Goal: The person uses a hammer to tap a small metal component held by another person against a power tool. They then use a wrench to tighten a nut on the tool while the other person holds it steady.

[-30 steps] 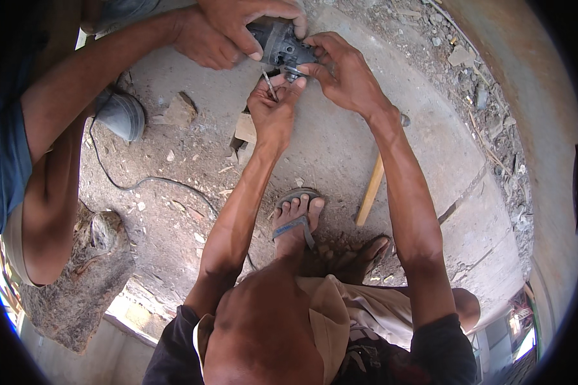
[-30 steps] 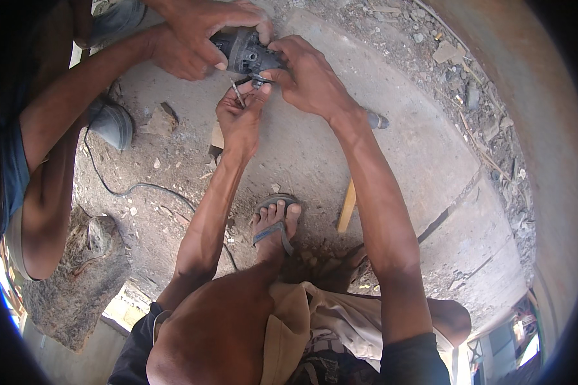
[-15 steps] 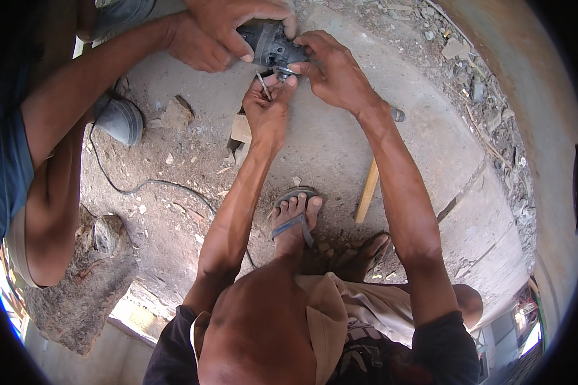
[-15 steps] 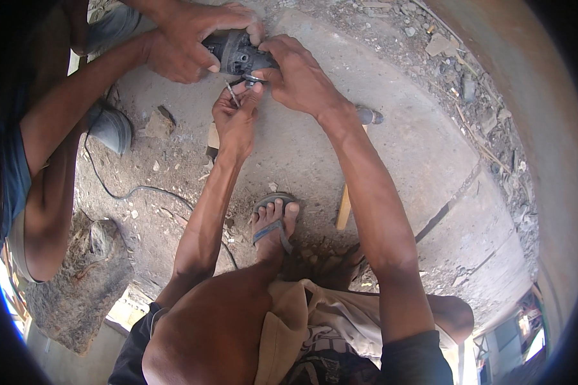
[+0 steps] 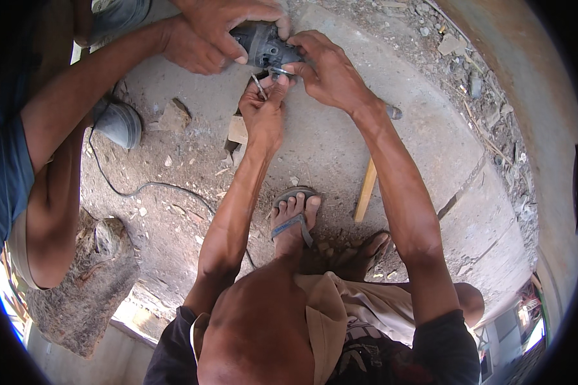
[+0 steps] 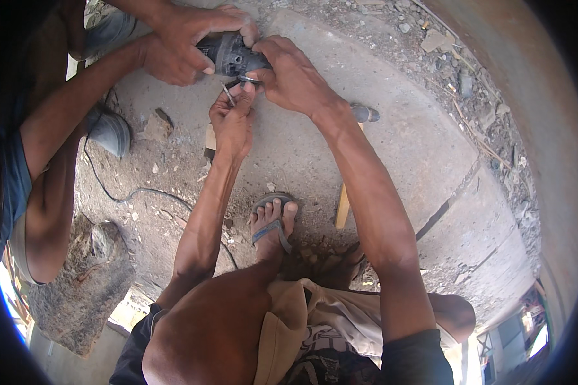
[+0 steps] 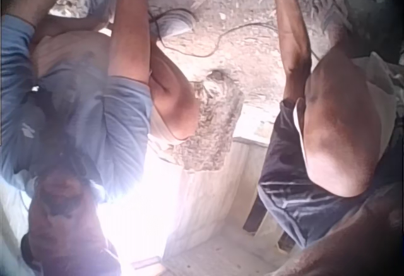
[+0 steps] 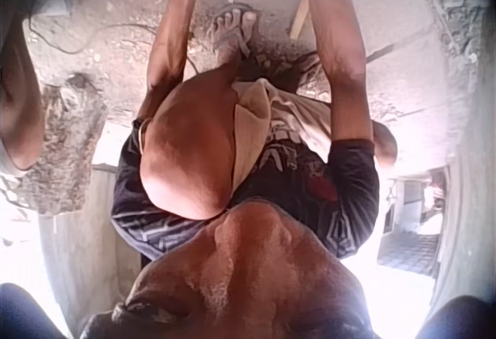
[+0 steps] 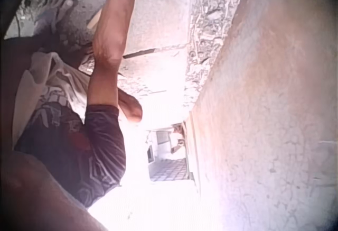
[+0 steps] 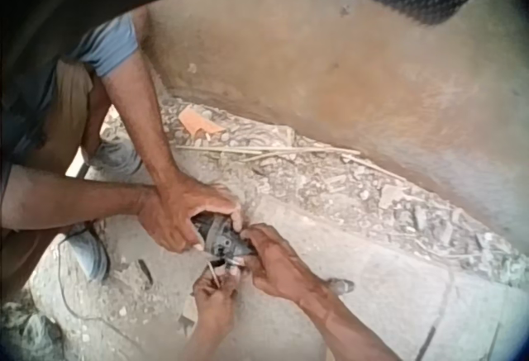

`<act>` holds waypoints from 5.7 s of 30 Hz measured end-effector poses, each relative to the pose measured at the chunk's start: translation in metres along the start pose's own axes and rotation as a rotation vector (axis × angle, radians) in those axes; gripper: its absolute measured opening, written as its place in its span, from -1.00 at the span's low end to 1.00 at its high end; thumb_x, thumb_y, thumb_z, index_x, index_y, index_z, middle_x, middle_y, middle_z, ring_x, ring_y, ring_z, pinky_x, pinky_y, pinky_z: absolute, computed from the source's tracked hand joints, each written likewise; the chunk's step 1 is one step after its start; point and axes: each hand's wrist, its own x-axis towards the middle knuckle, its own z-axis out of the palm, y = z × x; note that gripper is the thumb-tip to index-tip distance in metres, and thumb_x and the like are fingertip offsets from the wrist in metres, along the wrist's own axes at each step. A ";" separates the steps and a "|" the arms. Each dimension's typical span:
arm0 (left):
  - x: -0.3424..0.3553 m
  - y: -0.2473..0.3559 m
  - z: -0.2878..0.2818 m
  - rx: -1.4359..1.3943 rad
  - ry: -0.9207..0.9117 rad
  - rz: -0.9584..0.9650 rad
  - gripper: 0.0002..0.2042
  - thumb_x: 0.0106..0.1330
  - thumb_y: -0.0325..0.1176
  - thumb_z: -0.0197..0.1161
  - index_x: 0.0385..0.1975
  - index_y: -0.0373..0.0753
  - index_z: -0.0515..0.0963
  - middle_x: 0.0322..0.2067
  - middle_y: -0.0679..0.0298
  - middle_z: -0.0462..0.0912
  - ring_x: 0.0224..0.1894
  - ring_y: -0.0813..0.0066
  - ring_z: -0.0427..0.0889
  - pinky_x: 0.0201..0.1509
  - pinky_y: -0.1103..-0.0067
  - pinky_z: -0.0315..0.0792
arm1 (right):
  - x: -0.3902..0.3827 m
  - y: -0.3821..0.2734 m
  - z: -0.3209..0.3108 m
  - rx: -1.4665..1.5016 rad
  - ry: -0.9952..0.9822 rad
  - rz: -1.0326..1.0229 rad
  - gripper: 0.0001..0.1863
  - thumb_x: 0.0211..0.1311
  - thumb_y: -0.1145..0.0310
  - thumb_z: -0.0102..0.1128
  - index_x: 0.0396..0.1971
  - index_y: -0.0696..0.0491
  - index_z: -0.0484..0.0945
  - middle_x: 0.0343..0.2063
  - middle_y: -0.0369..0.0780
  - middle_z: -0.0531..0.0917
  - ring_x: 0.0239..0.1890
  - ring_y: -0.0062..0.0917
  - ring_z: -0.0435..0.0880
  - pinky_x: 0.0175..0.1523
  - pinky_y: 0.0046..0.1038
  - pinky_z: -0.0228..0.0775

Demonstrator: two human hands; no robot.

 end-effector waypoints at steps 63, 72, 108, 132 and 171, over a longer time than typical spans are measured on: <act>0.002 -0.008 -0.009 -0.055 -0.059 -0.022 -0.84 0.39 -0.34 0.38 -0.15 -0.25 0.66 -0.27 0.24 0.77 -0.64 0.88 0.24 -0.62 0.80 0.05 | 0.000 -0.002 -0.001 0.067 -0.059 0.073 -0.56 0.27 0.45 0.29 0.14 0.21 0.51 0.10 -0.02 0.57 0.16 -0.09 0.58 0.26 -0.22 0.42; 0.004 -0.019 -0.004 0.142 0.040 0.224 -0.83 0.33 -0.41 0.43 -0.17 -0.32 0.66 -0.33 0.34 0.75 -0.61 0.91 0.25 -0.59 0.80 0.04 | 0.001 -0.003 0.000 -0.005 -0.031 0.045 -0.55 0.25 0.45 0.29 0.14 0.19 0.52 0.12 -0.03 0.57 0.20 -0.08 0.54 0.28 -0.21 0.40; 0.001 -0.009 -0.010 -0.196 -0.074 -0.121 -0.80 0.44 -0.22 0.33 -0.18 -0.22 0.65 -0.29 0.29 0.77 -0.61 0.88 0.20 -0.57 0.78 0.02 | 0.001 -0.004 0.001 -0.029 -0.001 -0.032 -0.58 0.20 0.49 0.32 0.07 0.24 0.53 0.08 -0.01 0.59 0.17 -0.08 0.56 0.22 -0.22 0.44; -0.012 -0.005 0.001 -0.013 0.035 -0.159 -0.79 0.46 -0.17 0.30 -0.17 -0.19 0.62 -0.34 0.41 0.71 -0.63 0.87 0.10 -0.59 0.77 -0.02 | -0.005 -0.006 0.002 0.033 0.072 0.009 -0.56 0.20 0.55 0.32 0.10 0.19 0.52 0.06 0.02 0.58 0.09 -0.05 0.60 0.16 -0.20 0.48; -0.007 -0.027 0.012 0.045 0.196 0.081 -0.80 0.42 -0.35 0.34 -0.12 -0.36 0.65 -0.31 0.35 0.74 -0.33 0.72 0.54 -0.24 0.74 0.34 | 0.003 0.001 0.002 0.125 0.004 0.026 -0.54 0.14 0.50 0.36 0.05 0.27 0.51 0.01 0.04 0.57 0.08 -0.07 0.55 0.18 -0.19 0.42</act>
